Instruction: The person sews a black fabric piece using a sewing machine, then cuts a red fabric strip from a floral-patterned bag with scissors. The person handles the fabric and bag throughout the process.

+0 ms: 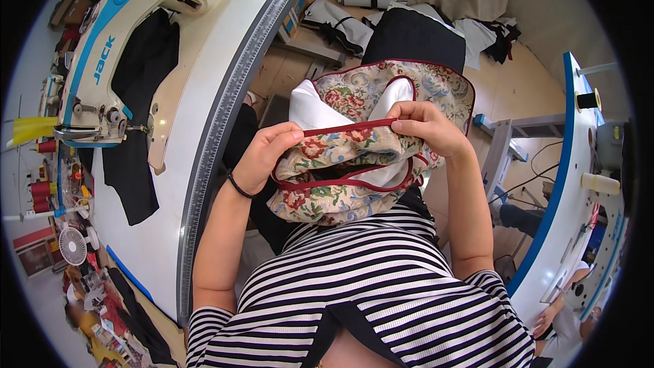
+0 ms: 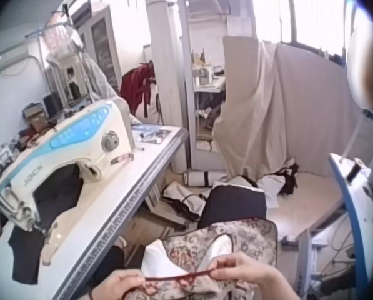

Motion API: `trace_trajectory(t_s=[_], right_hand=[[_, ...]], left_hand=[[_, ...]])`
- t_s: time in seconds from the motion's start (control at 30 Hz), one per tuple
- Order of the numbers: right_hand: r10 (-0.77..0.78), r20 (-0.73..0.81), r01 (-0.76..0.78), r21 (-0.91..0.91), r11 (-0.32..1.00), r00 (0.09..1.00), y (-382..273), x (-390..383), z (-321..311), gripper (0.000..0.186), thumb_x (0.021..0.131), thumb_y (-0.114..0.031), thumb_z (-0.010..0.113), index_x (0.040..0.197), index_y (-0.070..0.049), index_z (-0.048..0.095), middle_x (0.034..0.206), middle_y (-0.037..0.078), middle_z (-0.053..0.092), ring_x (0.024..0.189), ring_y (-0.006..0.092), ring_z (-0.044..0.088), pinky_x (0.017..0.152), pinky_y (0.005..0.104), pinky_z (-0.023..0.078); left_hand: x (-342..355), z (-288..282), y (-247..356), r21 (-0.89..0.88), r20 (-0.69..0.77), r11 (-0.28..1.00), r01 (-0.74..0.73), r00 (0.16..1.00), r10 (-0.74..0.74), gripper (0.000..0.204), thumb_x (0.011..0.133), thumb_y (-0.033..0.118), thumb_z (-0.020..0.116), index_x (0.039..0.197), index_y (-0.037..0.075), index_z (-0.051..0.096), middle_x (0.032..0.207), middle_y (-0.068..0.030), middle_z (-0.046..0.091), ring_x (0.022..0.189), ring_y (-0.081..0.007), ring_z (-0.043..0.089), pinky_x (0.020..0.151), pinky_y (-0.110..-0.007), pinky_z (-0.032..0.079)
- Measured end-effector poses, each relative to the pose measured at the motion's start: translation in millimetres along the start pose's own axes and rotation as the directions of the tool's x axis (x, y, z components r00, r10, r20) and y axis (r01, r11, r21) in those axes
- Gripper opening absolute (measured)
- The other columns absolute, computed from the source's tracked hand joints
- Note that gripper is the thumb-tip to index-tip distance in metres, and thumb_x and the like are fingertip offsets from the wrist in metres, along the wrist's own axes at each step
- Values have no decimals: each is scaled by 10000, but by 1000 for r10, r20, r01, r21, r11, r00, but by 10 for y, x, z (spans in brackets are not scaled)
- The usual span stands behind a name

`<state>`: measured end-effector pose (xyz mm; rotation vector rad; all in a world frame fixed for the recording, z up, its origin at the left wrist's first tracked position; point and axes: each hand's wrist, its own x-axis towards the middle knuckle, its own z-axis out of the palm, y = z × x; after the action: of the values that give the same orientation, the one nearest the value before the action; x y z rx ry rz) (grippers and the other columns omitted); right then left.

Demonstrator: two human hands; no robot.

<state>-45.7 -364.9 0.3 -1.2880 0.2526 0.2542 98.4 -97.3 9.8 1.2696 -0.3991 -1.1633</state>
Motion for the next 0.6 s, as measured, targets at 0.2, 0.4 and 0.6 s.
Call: trace_trajectory(t_s=[0.2, 0.4, 0.6], right_hand=[[-2, -32, 2, -7, 1000, 999, 8, -5, 31, 135, 832, -163, 628, 875, -37, 609, 766, -51, 567, 688, 20, 486, 622, 170, 364], [-16, -38, 16, -4, 1000, 999, -16, -40, 41, 144, 831, -174, 626, 875, -37, 611, 766, -42, 569, 695, 27, 488, 625, 180, 367], [-41, -105, 45, 33, 998, 994, 75, -82, 0, 148, 816, -125, 595, 920, -22, 617, 818, -29, 591, 718, 37, 499, 647, 190, 386]], left_hand=[[12, 199, 142, 930, 100, 281, -238, 898, 428, 244, 815, 149, 573, 1024, 30, 610, 995, -99, 574, 967, -241, 514, 877, -321, 359], [205, 546, 170, 731, 15, 648, -212, 955, 295, 206, 851, 165, 612, 1000, 23, 617, 912, -7, 590, 822, -111, 535, 739, -247, 400], [292, 413, 100, 218, -29, 974, -57, 998, 64, 133, 894, 107, 552, 927, -4, 617, 841, 11, 607, 770, -37, 529, 711, -181, 428]])
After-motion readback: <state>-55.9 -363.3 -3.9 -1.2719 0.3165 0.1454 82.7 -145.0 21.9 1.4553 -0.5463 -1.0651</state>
